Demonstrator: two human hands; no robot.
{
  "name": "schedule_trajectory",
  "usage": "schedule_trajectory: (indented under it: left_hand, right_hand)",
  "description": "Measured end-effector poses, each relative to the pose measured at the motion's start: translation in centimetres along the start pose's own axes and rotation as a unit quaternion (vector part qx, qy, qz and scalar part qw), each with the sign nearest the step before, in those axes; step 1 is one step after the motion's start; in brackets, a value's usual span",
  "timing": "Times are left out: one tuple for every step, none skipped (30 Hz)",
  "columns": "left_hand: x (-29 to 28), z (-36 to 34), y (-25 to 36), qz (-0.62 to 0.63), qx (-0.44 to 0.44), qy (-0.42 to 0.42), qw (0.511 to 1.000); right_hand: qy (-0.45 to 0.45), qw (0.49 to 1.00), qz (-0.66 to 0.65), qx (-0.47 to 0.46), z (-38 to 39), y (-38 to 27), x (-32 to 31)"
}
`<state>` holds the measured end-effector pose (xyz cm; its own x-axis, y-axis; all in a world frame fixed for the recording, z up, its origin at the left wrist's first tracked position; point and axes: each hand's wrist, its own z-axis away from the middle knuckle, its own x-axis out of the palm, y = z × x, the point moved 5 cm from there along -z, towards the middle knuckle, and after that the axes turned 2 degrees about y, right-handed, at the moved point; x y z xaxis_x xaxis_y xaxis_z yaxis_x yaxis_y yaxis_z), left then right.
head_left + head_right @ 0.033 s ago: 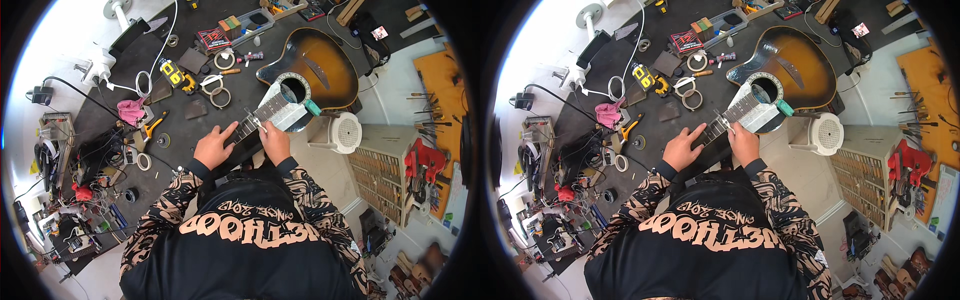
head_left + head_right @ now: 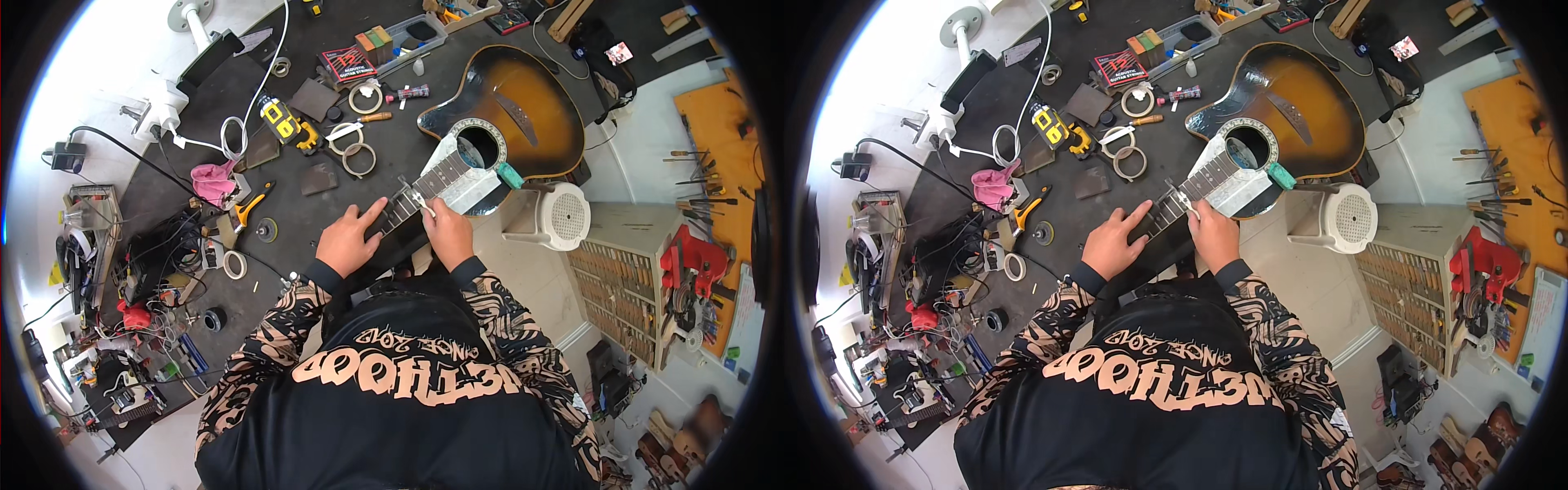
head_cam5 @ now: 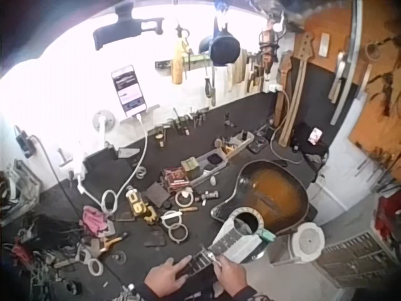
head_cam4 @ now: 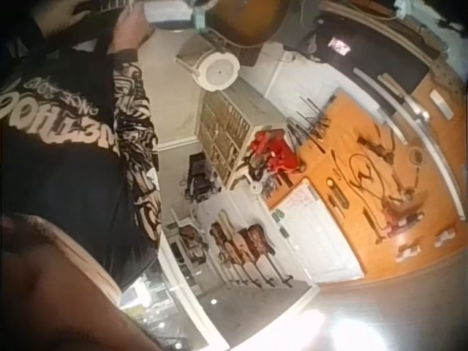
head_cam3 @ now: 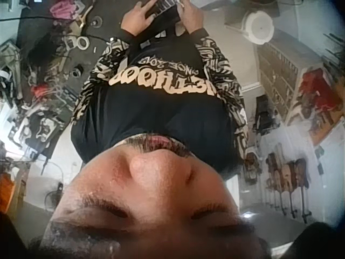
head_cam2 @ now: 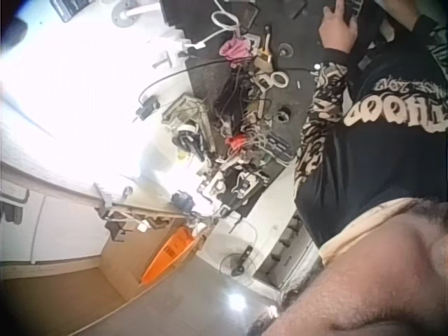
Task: Scraping and cleaning the frets of a guitar neck using a precision tool on a repair bench.
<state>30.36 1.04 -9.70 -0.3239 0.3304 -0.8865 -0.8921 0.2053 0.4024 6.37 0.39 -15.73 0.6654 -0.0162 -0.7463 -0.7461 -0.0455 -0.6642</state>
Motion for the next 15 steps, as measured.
schedule_trajectory:
  left_hand:
    - [-0.09, 0.02, -0.02, 0.001, -0.008, 0.017, 1.0]
    - [-0.09, 0.03, 0.05, 0.0, -0.007, 0.017, 1.0]
    - [0.07, 0.04, 0.23, 0.003, 0.001, -0.003, 1.0]
    - [0.18, 0.08, 0.33, 0.004, 0.009, -0.023, 1.0]
    - [0.22, 0.08, 0.29, 0.003, 0.01, -0.024, 1.0]
    - [0.17, 0.05, 0.12, 0.006, 0.001, -0.007, 1.0]
    - [0.17, -0.02, 0.11, 0.01, -0.006, 0.009, 1.0]
    - [0.22, -0.05, 0.12, 0.01, -0.005, 0.009, 1.0]
    - [0.15, -0.04, 0.01, 0.005, -0.008, 0.017, 1.0]
    - [0.03, -0.03, -0.12, 0.001, -0.011, 0.025, 1.0]
    - [-0.01, -0.07, -0.14, 0.001, -0.011, 0.024, 1.0]
    - [-0.03, -0.13, -0.08, 0.004, -0.007, 0.017, 1.0]
    - [-0.01, -0.18, -0.03, 0.008, -0.001, 0.009, 1.0]
    - [0.06, -0.2, -0.11, 0.008, -0.001, 0.008, 1.0]
    - [0.06, -0.22, -0.31, 0.005, -0.009, 0.021, 1.0]
  right_hand:
    - [-0.003, 1.0, 0.0, -0.001, 0.08, -0.02, 0.01]
    - [-0.003, 1.0, 0.0, -0.001, 0.16, 0.03, -0.08]
    - [0.001, 1.0, -0.001, -0.003, 0.25, 0.08, -0.24]
    - [0.006, 1.0, -0.003, -0.004, 0.33, 0.03, -0.33]
    - [0.006, 1.0, -0.004, -0.003, 0.41, -0.01, -0.38]
    - [0.009, 1.0, -0.008, -0.006, 0.48, -0.07, -0.45]
    - [0.012, 1.0, -0.012, -0.009, 0.6, 0.07, -0.54]
    - [0.013, 1.0, -0.011, -0.008, 0.68, 0.18, -0.48]
    - [0.013, 1.0, -0.012, -0.009, 0.74, 0.21, -0.34]
    - [0.013, 1.0, -0.013, -0.01, 0.73, 0.13, -0.27]
    - [0.013, 1.0, -0.013, -0.01, 0.71, 0.14, -0.31]
    - [0.011, 1.0, -0.01, -0.006, 0.67, 0.22, -0.35]
    - [0.009, 1.0, -0.006, -0.001, 0.67, 0.29, -0.36]
    - [0.009, 1.0, -0.006, -0.001, 0.65, 0.27, -0.3]
    - [0.007, 1.0, -0.009, 0.0, 0.63, 0.22, -0.18]
